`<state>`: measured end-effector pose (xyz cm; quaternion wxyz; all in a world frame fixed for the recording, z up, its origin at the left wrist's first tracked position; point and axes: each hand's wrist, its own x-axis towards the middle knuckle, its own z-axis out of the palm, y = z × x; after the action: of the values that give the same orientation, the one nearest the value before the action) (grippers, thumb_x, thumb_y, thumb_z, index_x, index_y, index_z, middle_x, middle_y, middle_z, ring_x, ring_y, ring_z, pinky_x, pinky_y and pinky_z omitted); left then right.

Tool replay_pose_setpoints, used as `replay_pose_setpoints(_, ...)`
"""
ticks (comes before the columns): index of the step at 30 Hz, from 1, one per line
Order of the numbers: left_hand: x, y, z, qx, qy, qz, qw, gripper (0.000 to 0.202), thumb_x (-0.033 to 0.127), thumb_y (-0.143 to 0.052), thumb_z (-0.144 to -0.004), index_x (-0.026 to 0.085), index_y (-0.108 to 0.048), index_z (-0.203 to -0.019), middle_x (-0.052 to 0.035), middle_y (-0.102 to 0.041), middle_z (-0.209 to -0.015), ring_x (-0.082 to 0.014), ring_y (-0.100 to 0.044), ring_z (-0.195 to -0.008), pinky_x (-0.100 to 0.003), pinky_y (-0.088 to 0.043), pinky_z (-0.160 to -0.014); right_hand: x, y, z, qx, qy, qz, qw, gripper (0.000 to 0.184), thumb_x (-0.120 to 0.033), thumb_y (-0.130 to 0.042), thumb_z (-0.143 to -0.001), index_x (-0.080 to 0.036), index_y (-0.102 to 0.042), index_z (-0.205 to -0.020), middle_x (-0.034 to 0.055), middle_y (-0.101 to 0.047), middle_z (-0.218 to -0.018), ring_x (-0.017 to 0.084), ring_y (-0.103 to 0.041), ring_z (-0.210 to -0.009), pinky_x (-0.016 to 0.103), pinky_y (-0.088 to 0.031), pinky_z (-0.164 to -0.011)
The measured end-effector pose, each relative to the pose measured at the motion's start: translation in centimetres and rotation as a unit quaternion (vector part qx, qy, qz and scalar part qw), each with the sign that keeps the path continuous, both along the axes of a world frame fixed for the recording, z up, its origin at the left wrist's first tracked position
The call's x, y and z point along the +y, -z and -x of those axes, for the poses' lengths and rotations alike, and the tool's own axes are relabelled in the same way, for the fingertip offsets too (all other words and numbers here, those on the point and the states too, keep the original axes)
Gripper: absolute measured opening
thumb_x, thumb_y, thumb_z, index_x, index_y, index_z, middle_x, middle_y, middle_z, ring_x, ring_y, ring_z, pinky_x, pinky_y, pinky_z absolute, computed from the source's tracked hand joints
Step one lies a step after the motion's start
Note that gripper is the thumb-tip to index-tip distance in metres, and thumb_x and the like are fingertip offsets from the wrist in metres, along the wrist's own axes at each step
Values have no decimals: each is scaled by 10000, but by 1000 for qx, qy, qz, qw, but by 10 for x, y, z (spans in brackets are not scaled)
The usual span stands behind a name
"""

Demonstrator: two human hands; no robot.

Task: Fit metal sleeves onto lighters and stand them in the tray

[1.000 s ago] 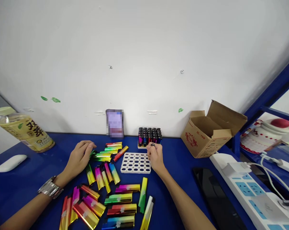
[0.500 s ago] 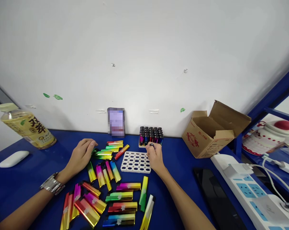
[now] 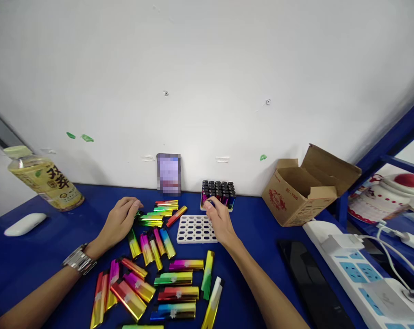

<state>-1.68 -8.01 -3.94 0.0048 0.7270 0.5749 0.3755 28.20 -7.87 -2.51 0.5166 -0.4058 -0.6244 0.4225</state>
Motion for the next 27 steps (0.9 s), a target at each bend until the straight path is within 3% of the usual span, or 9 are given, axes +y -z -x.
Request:
replay_pose_setpoints(3, 0, 0, 0, 0, 5, -1, 1000, 443, 447, -289, -952, 177, -614, -820, -84, -617, -893, -231, -567, -915, -393, -448, -856, -2, -6, 6, -28, -21, -34, 999, 408, -504, -312, -951, -191, -566, -1013, 7, -514, -733, 139, -490, -647, 272, -425, -615)
replay_pose_setpoints(7, -1, 1, 0, 4, 26, -14, 1000, 404, 433, -335, -945, 169, -623, -839, -85, -610, -913, -228, -571, -912, -392, -450, -862, -4, -7, 20, -28, -60, -49, 997, 305, -487, -487, -900, -207, -551, -1001, 60, -621, -875, 197, -587, -851, 288, -463, -658)
replay_pose_setpoints(12, -2, 2, -1, 21, 58, -35, 998, 317, 380, -404, -931, 170, -628, -855, -79, -608, -923, -218, -570, -926, -369, -453, -864, 3, -4, 36, 18, -83, -50, 995, 223, -427, -565, -862, -214, -504, -890, 58, -679, -822, 221, -654, -847, 326, -491, -706)
replay_pose_setpoints(16, -3, 2, -1, 31, 63, -41, 997, 306, 362, -412, -932, 168, -627, -830, -77, -607, -908, -214, -569, -913, -364, -456, -851, 9, -3, 42, 4, -63, -42, 997, 202, -403, -577, -849, -211, -520, -872, 63, -686, -817, 242, -671, -876, 360, -506, -761)
replay_pose_setpoints(21, -3, 1, -2, 32, 63, -46, 996, 303, 348, -412, -931, 171, -628, -814, -75, -607, -901, -214, -569, -905, -367, -459, -849, 7, -3, 42, -36, -49, -61, 996, 176, -376, -567, -857, -206, -535, -890, 52, -660, -798, 226, -659, -817, 333, -500, -712)
replay_pose_setpoints(25, -3, 1, -3, 35, 61, -44, 997, 298, 338, -414, -931, 167, -627, -812, -77, -605, -895, -212, -565, -898, -370, -457, -847, -3, -17, 33, -143, -27, -111, 983, 224, -360, -407, -943, -194, -520, -1041, 20, -581, -745, 170, -581, -672, 293, -455, -633)
replay_pose_setpoints(27, -3, 1, -3, 36, 61, -41, 997, 298, 334, -412, -933, 167, -627, -812, -77, -606, -896, -210, -564, -897, -370, -458, -846, -9, -27, 26, -258, -46, -129, 956, 304, -374, -361, -960, -190, -507, -1153, 20, -567, -750, 166, -553, -651, 289, -436, -622)
